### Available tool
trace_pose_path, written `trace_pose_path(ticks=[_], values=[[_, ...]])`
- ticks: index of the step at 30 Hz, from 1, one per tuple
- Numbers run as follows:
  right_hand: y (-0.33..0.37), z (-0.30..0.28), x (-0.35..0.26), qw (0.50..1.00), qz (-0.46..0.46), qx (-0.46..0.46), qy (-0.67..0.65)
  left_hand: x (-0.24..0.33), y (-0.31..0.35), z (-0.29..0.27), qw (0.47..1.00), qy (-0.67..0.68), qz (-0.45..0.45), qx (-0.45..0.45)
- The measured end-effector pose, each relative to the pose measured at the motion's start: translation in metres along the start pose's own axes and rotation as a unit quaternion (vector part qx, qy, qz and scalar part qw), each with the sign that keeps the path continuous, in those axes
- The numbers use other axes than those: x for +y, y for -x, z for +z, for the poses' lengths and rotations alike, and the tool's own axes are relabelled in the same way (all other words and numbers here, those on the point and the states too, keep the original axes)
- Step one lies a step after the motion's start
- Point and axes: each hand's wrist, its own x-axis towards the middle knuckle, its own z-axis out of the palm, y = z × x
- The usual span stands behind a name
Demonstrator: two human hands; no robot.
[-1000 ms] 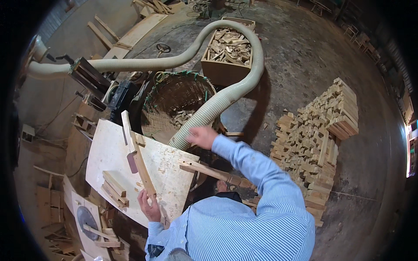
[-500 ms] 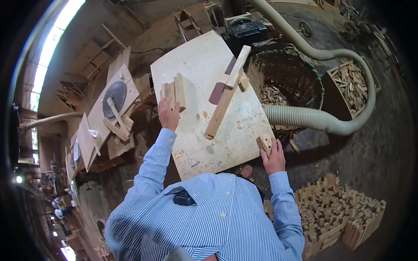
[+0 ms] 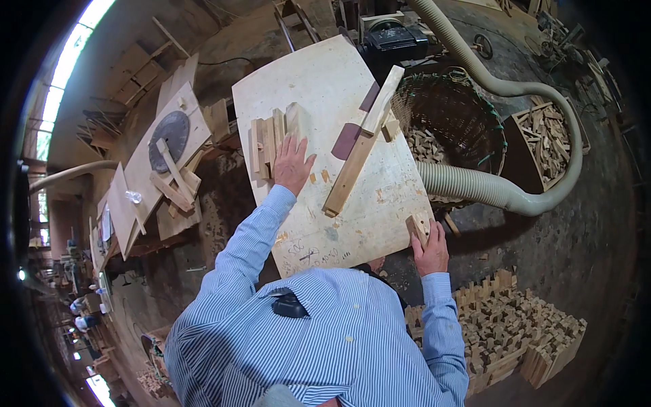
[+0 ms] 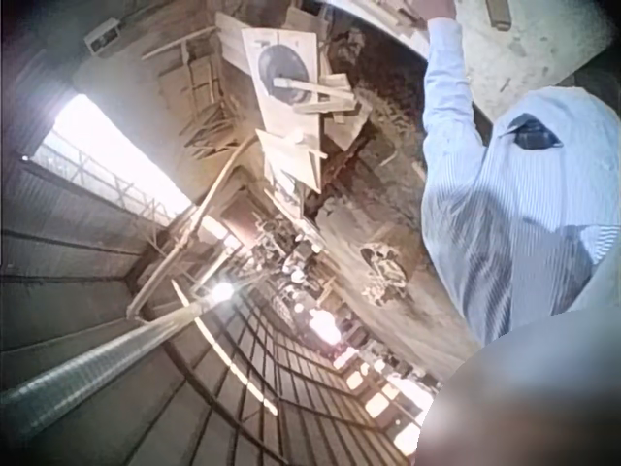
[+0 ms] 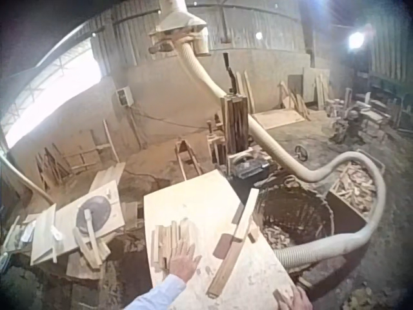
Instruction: The person sands small wood blocks on a workbench using a manual sanding block.
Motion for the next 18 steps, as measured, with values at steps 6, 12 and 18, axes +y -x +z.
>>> trace_pose_path(ticks=[6,12,18], values=[[0.001,-0.001,0.000,1.000,-0.001,0.001,0.000,0.005,-0.028,0.006,0.995,0.063,-0.077,0.019],[0.001,-0.005,-0.006,1.000,0.008,0.004,-0.008,0.010,-0.054,0.016,0.972,0.164,-0.158,0.053],[0.001,-0.006,-0.008,0.999,0.038,-0.017,-0.002,0.052,-0.093,0.023,0.964,0.246,-0.044,0.088]])
